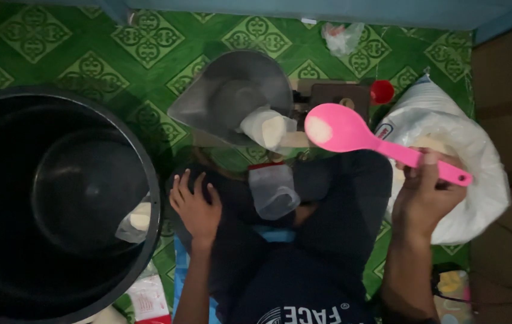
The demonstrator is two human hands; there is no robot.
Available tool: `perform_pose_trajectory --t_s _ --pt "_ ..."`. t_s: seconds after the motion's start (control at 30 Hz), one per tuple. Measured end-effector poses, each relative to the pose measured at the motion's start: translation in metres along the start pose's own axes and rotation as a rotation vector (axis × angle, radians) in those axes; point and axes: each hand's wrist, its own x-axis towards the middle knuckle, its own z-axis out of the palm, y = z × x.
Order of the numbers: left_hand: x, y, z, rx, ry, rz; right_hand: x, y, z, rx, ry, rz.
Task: Packaging white powder from a large sack into small plastic bags using a scoop and a scale.
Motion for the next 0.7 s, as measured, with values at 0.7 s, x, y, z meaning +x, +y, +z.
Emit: perform_pose_trajectory --t_s 0.7 --pt "-0.007 -0.015 0.013 0.012 0.048 -0.007 -0.039 0.003 0.042 -0.224 -0.297 -0.467"
